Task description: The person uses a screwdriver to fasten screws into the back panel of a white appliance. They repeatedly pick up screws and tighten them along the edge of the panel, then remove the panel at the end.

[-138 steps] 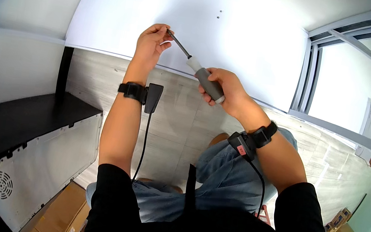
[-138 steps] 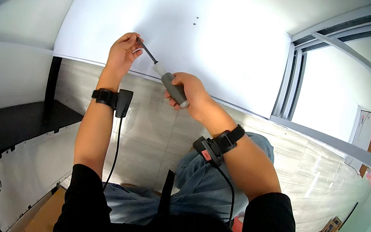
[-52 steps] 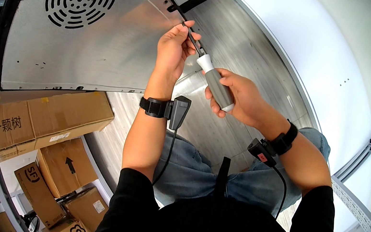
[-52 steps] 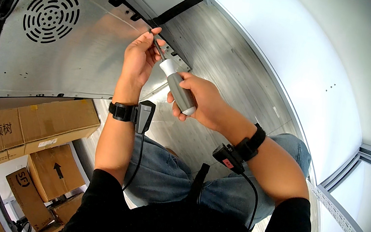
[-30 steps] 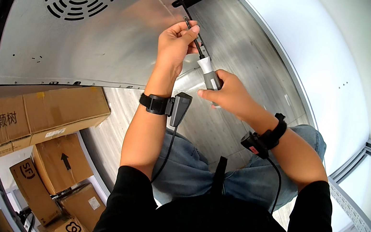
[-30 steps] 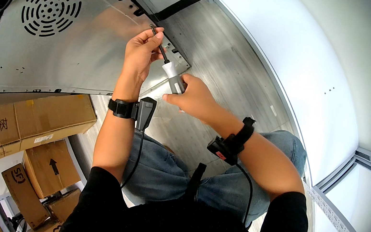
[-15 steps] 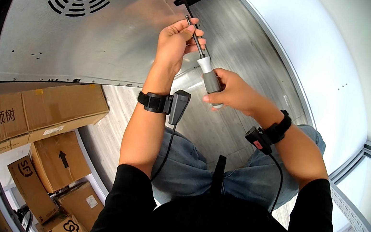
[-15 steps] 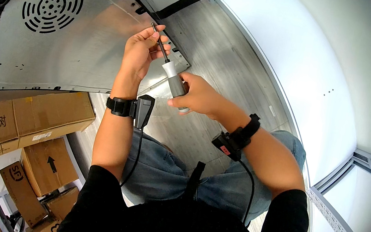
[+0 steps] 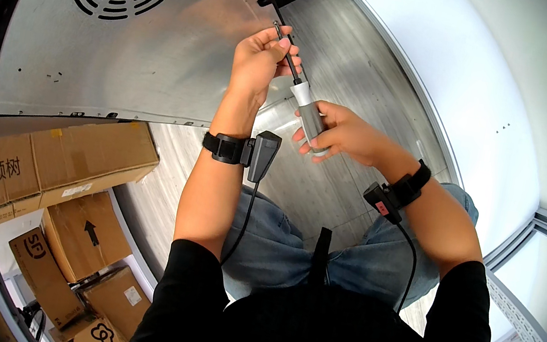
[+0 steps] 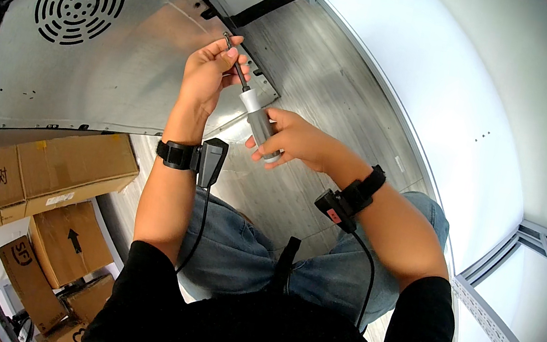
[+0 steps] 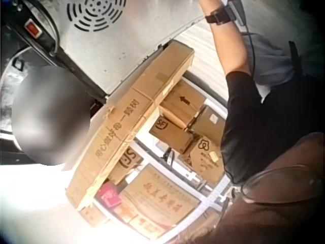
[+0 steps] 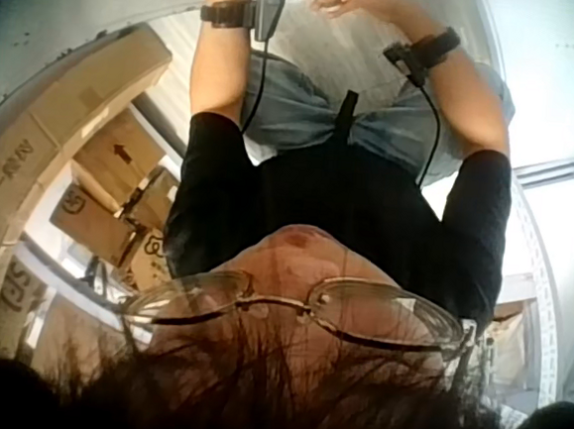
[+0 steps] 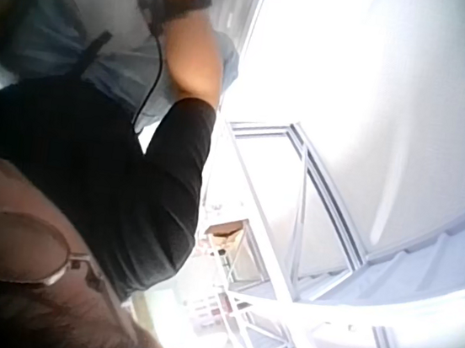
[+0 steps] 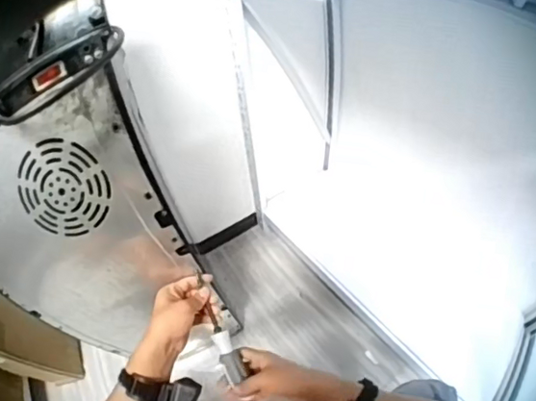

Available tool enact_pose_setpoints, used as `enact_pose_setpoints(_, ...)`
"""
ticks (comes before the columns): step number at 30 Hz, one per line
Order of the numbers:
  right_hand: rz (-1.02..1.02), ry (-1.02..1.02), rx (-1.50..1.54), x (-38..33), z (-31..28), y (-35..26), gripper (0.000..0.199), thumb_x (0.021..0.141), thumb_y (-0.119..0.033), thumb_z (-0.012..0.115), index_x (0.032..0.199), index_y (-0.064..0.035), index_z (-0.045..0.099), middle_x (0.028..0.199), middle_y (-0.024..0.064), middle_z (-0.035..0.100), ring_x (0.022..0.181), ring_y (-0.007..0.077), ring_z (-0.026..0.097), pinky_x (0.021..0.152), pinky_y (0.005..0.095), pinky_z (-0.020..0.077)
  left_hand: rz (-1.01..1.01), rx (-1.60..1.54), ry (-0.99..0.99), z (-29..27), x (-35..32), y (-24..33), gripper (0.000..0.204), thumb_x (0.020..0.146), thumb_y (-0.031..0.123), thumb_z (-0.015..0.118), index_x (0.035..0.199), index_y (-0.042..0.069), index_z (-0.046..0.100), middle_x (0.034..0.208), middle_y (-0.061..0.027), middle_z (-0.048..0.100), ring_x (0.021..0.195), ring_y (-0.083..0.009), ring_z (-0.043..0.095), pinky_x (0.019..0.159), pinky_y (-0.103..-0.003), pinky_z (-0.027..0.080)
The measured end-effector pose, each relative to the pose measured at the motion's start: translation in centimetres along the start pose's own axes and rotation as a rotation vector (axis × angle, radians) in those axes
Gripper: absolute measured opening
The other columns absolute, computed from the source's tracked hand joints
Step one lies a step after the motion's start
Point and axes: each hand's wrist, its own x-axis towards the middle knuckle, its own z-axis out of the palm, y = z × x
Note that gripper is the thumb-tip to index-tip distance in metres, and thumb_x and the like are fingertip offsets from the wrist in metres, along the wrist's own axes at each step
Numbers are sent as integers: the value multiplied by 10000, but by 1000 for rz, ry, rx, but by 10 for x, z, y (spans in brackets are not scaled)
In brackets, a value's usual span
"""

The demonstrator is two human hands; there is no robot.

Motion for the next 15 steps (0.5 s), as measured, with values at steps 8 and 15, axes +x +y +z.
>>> enact_pose_setpoints(8, -38, 168, -370, -9, 2, -4, 482, 698, -177, 758, 1086, -29, 513, 860, 30, 562, 763, 103, 566, 553, 253, 490, 57, 105, 29, 19, -2, -4, 187, 909, 102, 561, 1073, 14, 579, 774, -32, 618, 632, -130, 618, 565, -247, 507)
enact_pose_setpoints(15, -32, 104, -257, -9, -14, 3, 460, 737, -174, 710, 1127, -35, 507, 919, 39, 592, 761, 92, 562, 523, 228, 473, 32, 18, 18, 22, 1, -10, 205, 905, 85, 564, 1098, 19, 578, 770, -36, 618, 637, -133, 626, 549, -245, 509)
